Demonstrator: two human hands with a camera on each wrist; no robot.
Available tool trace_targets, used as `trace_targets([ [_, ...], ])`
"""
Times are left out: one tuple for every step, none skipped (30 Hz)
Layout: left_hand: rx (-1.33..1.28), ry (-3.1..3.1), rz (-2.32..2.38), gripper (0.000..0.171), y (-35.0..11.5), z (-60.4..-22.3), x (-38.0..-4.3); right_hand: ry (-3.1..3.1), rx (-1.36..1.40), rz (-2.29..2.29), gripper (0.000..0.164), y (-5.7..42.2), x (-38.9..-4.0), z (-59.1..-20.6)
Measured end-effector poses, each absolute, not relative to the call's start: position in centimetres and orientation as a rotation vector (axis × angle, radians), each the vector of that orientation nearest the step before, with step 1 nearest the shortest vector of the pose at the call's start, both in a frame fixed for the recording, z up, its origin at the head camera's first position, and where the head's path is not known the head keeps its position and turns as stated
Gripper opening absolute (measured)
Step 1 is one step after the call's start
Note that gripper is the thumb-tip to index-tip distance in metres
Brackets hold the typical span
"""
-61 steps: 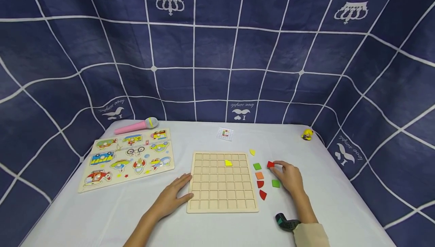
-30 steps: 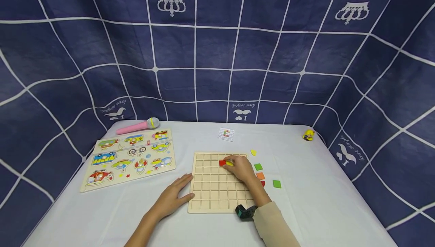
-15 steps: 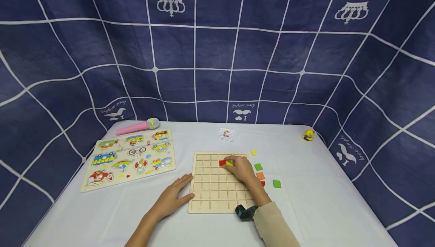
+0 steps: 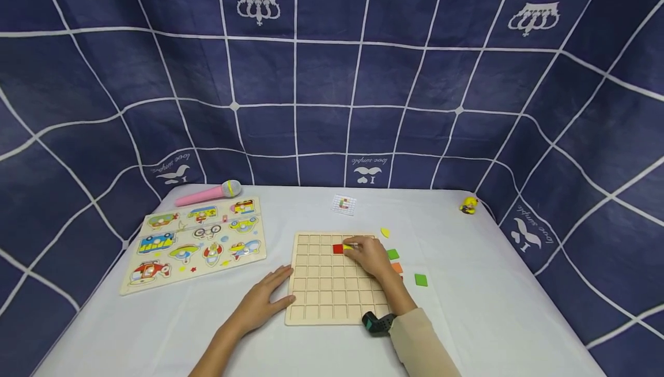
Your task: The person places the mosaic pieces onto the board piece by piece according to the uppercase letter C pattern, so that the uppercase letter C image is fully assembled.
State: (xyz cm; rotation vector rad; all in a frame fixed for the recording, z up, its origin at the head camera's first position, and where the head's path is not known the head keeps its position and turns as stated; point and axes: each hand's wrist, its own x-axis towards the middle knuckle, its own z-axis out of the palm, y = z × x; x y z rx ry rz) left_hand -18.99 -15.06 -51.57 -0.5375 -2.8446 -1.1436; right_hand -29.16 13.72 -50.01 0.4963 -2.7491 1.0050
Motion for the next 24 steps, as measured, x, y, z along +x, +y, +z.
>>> trace_targets([
  [-0.536, -2.848, -1.144, 0.067, -15.1, -51.6, -19.0, -2.753, 0.502, 0.993, 0.023, 13.6, -29.2, -50.1],
  [-0.537, -2.851, -1.145, 0.067, -15.1, -51.7, -19.0, -2.758, 0.503, 0.986, 0.022, 13.5, -29.2, -50.1],
  [-0.539, -2.854, -1.146, 0.067, -15.1, -51.7, -19.0, -2.758, 0.508, 0.973, 0.021, 13.4, -29.2, -50.2],
  [-0.54, -2.857, -1.142, 0.068, -15.1, -51.8, -19.0, -2.757, 0.51, 0.96, 0.021, 13.3, -29.2, -50.2],
  [-0.54, -2.855, -1.14, 0.067, -15.0, -51.8, -19.0, -2.751, 0.509, 0.957, 0.021, 13.3, -29.2, -50.2],
  [-0.54, -2.855, -1.135, 0.067, -15.1, -51.8, -19.0, -2.741, 0.51, 0.964, 0.021, 13.3, -29.2, -50.2],
  [-0.544, -2.851, -1.133, 0.067, -15.1, -51.8, -19.0, -2.733, 0.511, 0.977, 0.022, 13.4, -29.3, -50.1],
  [-0.546, -2.847, -1.132, 0.067, -15.1, -51.8, -19.0, -2.729, 0.504, 0.984, 0.022, 13.5, -29.3, -49.9],
  [-0.547, -2.844, -1.129, 0.067, -15.1, -51.8, -19.1, -2.722, 0.496, 0.99, 0.023, 13.7, -29.5, -49.8],
  [-0.55, -2.841, -1.13, 0.067, -15.1, -51.8, -19.1, -2.72, 0.479, 0.994, 0.023, 14.0, -29.5, -49.5],
  [-0.551, -2.839, -1.129, 0.067, -15.1, -51.8, -19.1, -2.718, 0.466, 0.993, 0.023, 14.4, -29.7, -49.3],
  [-0.554, -2.836, -1.128, 0.067, -15.1, -51.8, -19.1, -2.717, 0.454, 0.984, 0.023, 14.9, -29.9, -49.1],
  [-0.555, -2.835, -1.128, 0.067, -15.1, -51.8, -19.1, -2.721, 0.441, 0.96, 0.023, 15.5, -30.2, -48.8],
  [-0.558, -2.831, -1.13, 0.067, -15.1, -51.8, -19.1, -2.727, 0.414, 0.929, 0.022, 16.2, -30.4, -48.6],
  [-0.559, -2.829, -1.131, 0.066, -15.0, -51.7, -19.1, -2.731, 0.396, 0.898, 0.022, 16.9, -30.7, -48.3],
  [-0.561, -2.827, -1.133, 0.066, -15.0, -51.7, -19.1, -2.743, 0.375, 0.862, 0.022, 17.7, -30.9, -48.1],
  [-0.56, -2.828, -1.132, 0.066, -15.0, -51.7, -19.1, -2.755, 0.356, 0.829, 0.023, 18.4, -31.2, -47.9],
  [-0.559, -2.828, -1.13, 0.066, -15.1, -51.7, -19.1, -2.771, 0.336, 0.806, 0.023, 19.2, -31.4, -47.7],
  [-0.558, -2.832, -1.127, 0.066, -15.1, -51.7, -19.0, -2.792, 0.315, 0.786, 0.024, 19.9, -31.6, -47.5],
  [-0.555, -2.832, -1.125, 0.066, -15.1, -51.7, -19.0, -2.816, 0.292, 0.768, 0.025, 20.5, -31.8, -47.3],
  [-0.549, -2.835, -1.122, 0.066, -15.1, -51.7, -19.0, -2.84, 0.277, 0.758, 0.027, 21.1, -32.0, -47.2],
  [-0.545, -2.838, -1.121, 0.066, -15.1, -51.7, -19.0, -2.863, 0.265, 0.75, 0.028, 21.6, -32.1, -47.2],
  [-0.539, -2.841, -1.121, 0.066, -15.1, -51.6, -19.0, -2.884, 0.256, 0.75, 0.029, 22.1, -32.3, -47.1],
  [-0.537, -2.838, -1.121, 0.066, -15.1, -51.6, -19.0, -2.903, 0.251, 0.747, 0.03, 22.4, -32.4, -47.1],
])
